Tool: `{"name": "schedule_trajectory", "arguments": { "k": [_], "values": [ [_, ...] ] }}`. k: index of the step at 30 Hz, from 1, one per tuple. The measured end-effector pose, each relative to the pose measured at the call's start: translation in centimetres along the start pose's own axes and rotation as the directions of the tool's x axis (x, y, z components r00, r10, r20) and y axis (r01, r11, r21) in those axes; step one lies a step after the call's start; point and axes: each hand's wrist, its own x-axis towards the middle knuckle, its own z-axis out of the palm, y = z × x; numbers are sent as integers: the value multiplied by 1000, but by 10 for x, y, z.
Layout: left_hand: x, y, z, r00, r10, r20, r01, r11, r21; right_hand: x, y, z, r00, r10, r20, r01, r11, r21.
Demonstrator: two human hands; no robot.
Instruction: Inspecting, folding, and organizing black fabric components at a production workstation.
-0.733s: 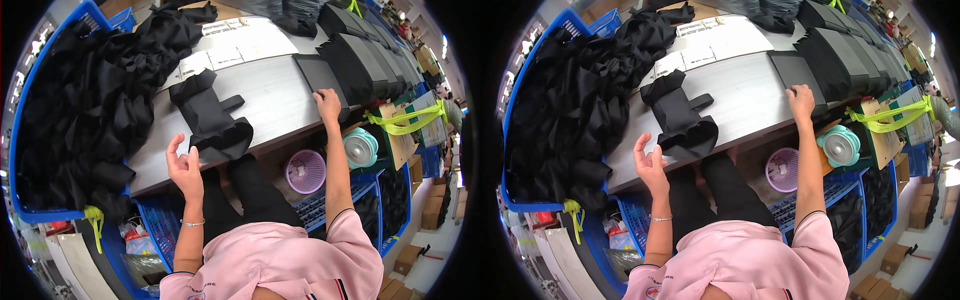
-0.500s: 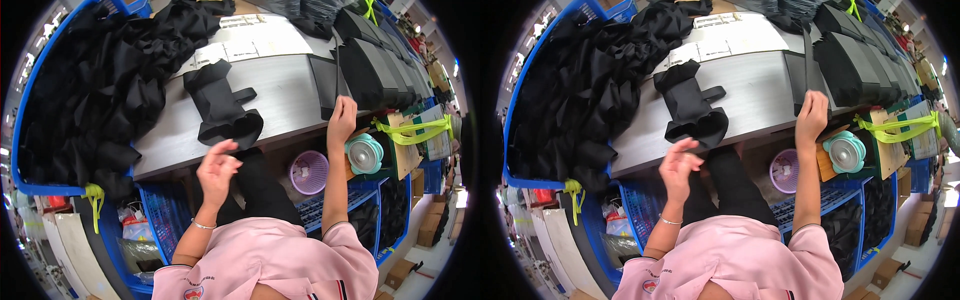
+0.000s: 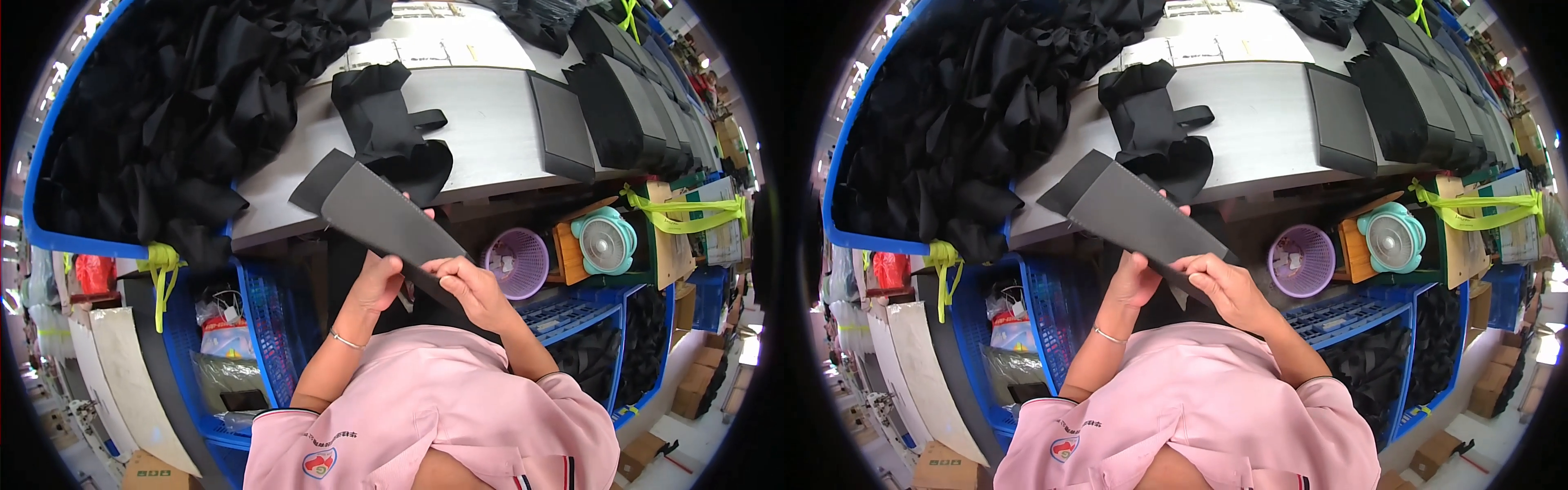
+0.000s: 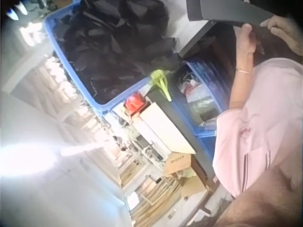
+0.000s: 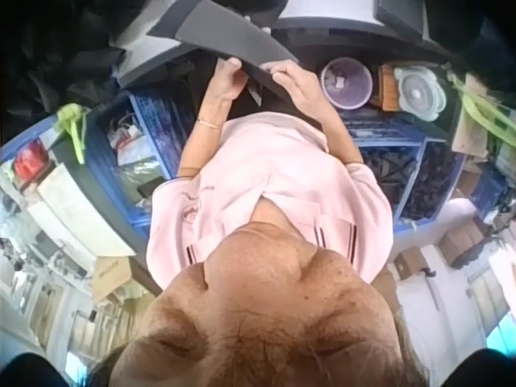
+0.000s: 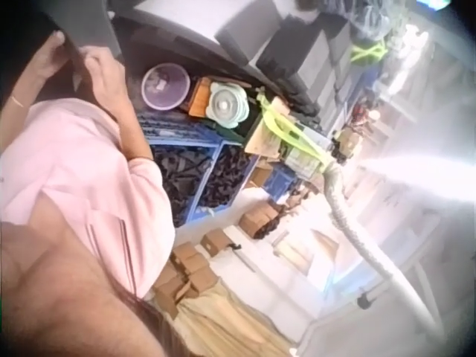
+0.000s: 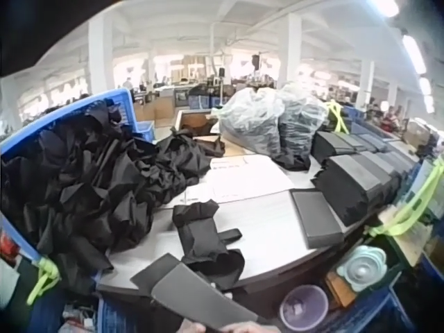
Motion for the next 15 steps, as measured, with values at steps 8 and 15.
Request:
{"name": "schedule_trajectory", "arguments": {
  "k": [8,15],
  "values": [
    [-2,-3,15,982,-63,-179,96,978,182,-10,10,17,939,-19,-343,-102,938,-331],
    [6,-10,6,802,517,-298,-101,611,785,-39,32,-10,885,384,-264,-277,889,366]
  ]
}}
